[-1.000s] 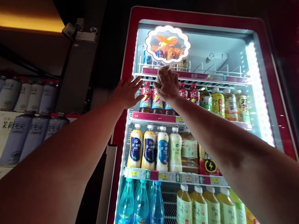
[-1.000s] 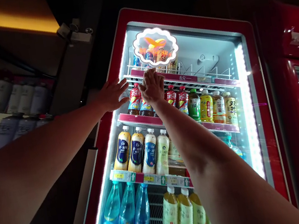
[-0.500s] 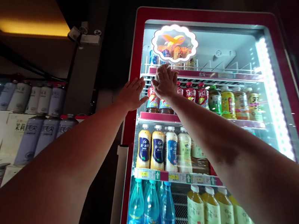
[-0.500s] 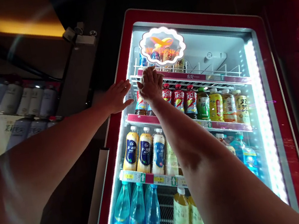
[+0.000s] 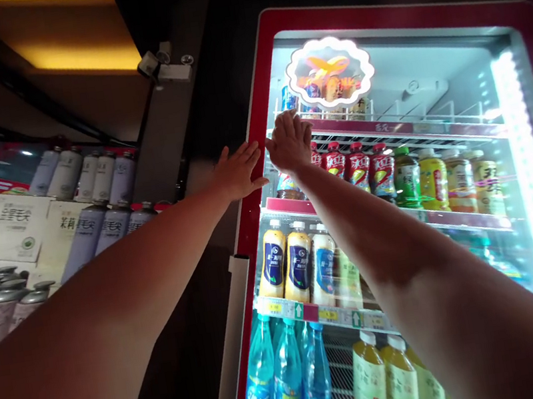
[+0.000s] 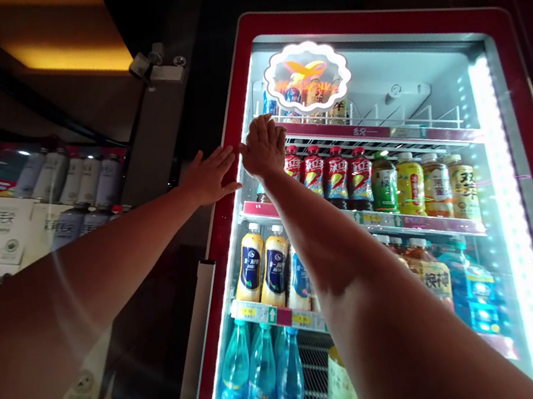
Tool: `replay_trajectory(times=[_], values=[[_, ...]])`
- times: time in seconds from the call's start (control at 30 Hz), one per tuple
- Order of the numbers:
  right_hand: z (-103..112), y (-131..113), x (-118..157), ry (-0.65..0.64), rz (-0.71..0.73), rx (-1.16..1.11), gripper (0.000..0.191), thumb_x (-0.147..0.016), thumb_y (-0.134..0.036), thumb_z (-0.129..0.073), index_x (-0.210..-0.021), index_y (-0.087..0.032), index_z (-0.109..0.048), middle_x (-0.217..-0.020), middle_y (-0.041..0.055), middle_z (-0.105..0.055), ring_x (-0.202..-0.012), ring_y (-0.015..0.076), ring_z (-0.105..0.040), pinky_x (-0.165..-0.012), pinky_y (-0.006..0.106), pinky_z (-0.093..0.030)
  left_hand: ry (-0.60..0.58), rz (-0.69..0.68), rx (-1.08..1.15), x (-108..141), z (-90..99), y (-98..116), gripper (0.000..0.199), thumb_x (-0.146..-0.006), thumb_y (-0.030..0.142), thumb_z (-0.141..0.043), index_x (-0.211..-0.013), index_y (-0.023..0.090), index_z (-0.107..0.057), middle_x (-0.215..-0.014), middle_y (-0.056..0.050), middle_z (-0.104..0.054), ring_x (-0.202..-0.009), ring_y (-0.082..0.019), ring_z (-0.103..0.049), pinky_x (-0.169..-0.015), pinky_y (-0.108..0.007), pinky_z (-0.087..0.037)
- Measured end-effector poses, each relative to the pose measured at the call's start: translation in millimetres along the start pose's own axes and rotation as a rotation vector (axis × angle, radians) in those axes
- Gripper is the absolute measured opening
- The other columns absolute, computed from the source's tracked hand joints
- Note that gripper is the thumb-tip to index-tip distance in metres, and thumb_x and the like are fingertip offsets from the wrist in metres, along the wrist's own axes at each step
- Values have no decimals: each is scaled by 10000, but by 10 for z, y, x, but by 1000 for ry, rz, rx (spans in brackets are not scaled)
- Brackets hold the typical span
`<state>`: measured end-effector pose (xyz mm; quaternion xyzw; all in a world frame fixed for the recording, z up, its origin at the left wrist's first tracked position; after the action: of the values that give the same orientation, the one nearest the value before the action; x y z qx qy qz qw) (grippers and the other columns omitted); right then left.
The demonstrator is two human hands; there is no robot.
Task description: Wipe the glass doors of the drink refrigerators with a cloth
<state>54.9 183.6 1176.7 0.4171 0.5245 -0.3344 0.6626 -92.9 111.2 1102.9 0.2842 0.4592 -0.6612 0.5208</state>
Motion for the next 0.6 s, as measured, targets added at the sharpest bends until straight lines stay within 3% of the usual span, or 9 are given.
replay_trajectory(times=[0.2, 0.33, 0.47, 0.6], values=[[144, -99, 183, -88, 273, -39, 678, -1039, -542, -231, -1629, -233, -354, -1736, 52, -272, -1609, 318, -198, -1303, 597, -123, -17, -4, -11, 72, -26, -117, 851, -989, 661, -413, -1682, 272, -109, -1757, -42, -111, -1625, -351, -49, -1269, -700, -32], [166, -117, 101, -73, 201, -56, 666, -1033, -488, -273, -1634, -211, -345, -1738, 52, -268, -1608, 320, -202, -1309, 584, -109, -24, 79, -22, 77, 22, -153, 968, -948, 717, -466, -1685, 221, -83, -1758, -90, -47, -1625, -364, 11, -1262, -709, -30], [64, -282, -56, -28, 85, -101, 702, -1015, -480, -320, -1635, -151, -330, -1744, 119, -224, -1612, 376, -164, -1286, 662, -78, -9, 142, -20, 71, 78, -150, 1112, -899, 754, -530, -1682, 178, 8, -1751, -131, 48, -1619, -381, 72, -1256, -714, -7], [62, -445, 114, -93, 201, -81, 663, -1019, -447, -348, -1623, -175, -365, -1739, 94, -250, -1612, 353, -178, -1300, 634, -89, 54, 163, -5, 63, 115, -143, 1232, -843, 753, -615, -1671, 164, 82, -1743, -145, 103, -1612, -390, 109, -1261, -709, 3]])
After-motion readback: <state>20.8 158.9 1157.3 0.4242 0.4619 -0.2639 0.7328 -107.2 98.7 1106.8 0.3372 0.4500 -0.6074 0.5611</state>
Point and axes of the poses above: each hand's wrist, its own x-axis away from the middle knuckle, its own z-axis out of the back of the hand, y = z × x, the point moved 2 cm from there along -x, towards the middle knuckle
